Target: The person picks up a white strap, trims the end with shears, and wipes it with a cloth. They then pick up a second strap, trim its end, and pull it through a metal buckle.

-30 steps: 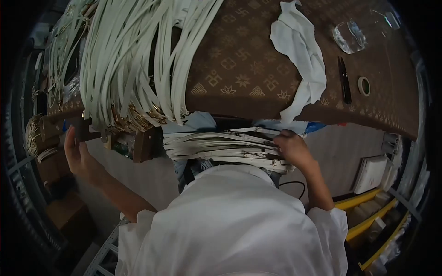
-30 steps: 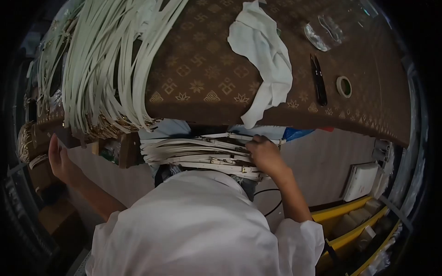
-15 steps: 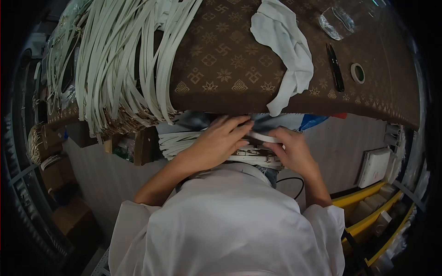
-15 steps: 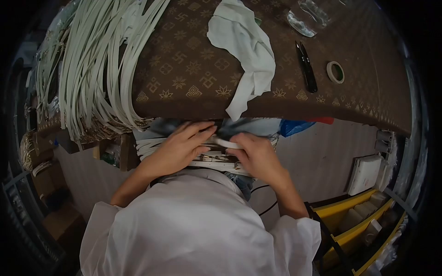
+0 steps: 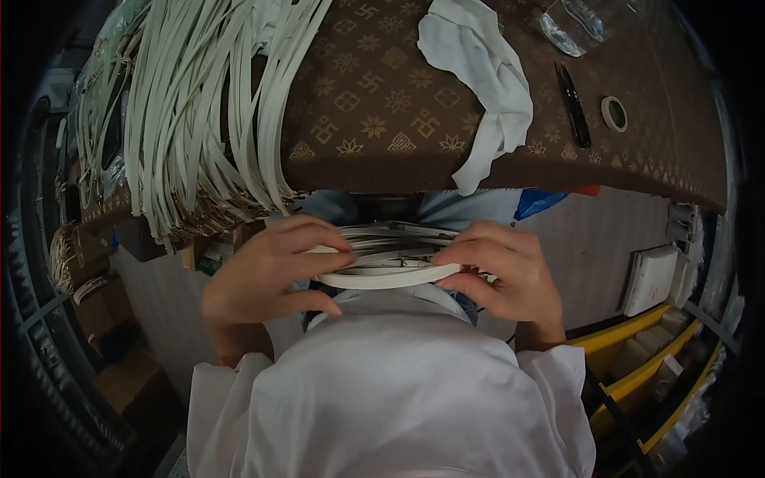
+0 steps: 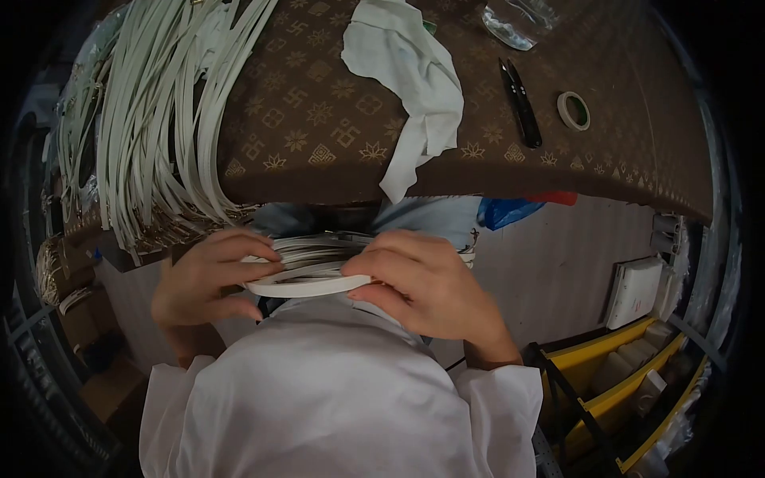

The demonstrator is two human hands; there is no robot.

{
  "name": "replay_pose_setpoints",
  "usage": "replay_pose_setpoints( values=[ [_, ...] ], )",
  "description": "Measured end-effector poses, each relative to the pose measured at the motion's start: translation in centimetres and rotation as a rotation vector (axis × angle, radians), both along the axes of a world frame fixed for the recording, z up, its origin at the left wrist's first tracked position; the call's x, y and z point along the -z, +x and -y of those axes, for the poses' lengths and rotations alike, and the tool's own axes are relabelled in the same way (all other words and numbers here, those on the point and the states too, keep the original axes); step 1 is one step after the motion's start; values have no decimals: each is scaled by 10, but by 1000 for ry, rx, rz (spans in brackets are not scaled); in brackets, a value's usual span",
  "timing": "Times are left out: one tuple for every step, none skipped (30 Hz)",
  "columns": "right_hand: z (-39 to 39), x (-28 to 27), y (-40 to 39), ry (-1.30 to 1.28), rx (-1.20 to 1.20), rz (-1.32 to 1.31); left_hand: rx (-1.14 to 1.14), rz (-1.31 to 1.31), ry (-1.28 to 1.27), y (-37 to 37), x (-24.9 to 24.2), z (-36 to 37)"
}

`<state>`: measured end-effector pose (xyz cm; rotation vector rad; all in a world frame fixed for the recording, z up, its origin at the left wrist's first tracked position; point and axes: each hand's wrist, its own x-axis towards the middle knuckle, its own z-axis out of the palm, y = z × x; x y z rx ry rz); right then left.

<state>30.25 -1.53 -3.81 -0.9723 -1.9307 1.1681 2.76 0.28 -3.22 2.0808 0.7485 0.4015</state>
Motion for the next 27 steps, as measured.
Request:
replay_pose_setpoints(
  values=[
    [0,-1,-9,58,-11,-5,-50,82,-56,22,-5,6],
    [-1,-3,-13,117,-21,-9,-101,165,-109,37,-10,9],
    [-2,-7,-14,117,-27,-8,-106,166,-108,43,-14,8],
    [-3,-13,-14,71,11,-27,-100,149,-307,47,-18,5],
    [-4,-16,-13,25,52,-46,-89,131,-505,50,-20,3],
    [-5,-16,-7,26,58,-42,-83,133,-504,48,-19,1],
    [-5,-15,3,16,81,-18,-93,146,-594,41,-18,-1],
    [-4,-14,10,4,105,6,-103,156,-687,37,-17,-2],
    [-2,-13,12,0,111,7,-97,155,-691,35,-15,-2],
    [-1,-12,13,27,108,-26,-93,165,-666,34,-13,0],
    [0,-11,14,53,104,-60,-90,177,-640,34,-12,1],
    [0,-11,14,52,106,-62,-89,175,-642,34,-12,0],
    [1,-11,13,51,119,-80,-85,164,-651,34,-13,-1],
    [1,-11,12,51,131,-98,-81,154,-660,34,-14,-2],
    [2,-11,11,51,131,-99,-82,153,-661,34,-15,-3],
    [1,-11,11,52,126,-98,-68,138,-659,33,-16,-4],
    [1,-12,11,53,122,-98,-54,122,-658,33,-17,-4],
    [1,-12,11,53,121,-98,-55,122,-658,34,-16,-3],
    [1,-13,11,53,115,-101,-57,126,-598,35,-15,-3],
    [2,-14,11,54,109,-103,-58,130,-540,36,-14,-2],
    [2,-14,10,54,110,-103,-58,130,-540,40,-14,-1],
    [3,-15,9,62,123,-83,-102,195,-518,47,-15,1],
    [3,-15,8,71,136,-63,-148,261,-495,53,-15,3],
    [3,-14,6,71,134,-64,-150,261,-494,56,-16,5],
    [3,-13,4,114,127,-71,-167,273,-541,60,-17,6],
    [4,-12,3,157,121,-77,-184,286,-589,61,-18,7],
    [4,-13,2,156,120,-77,-184,287,-589,61,-19,6]
  ],
)
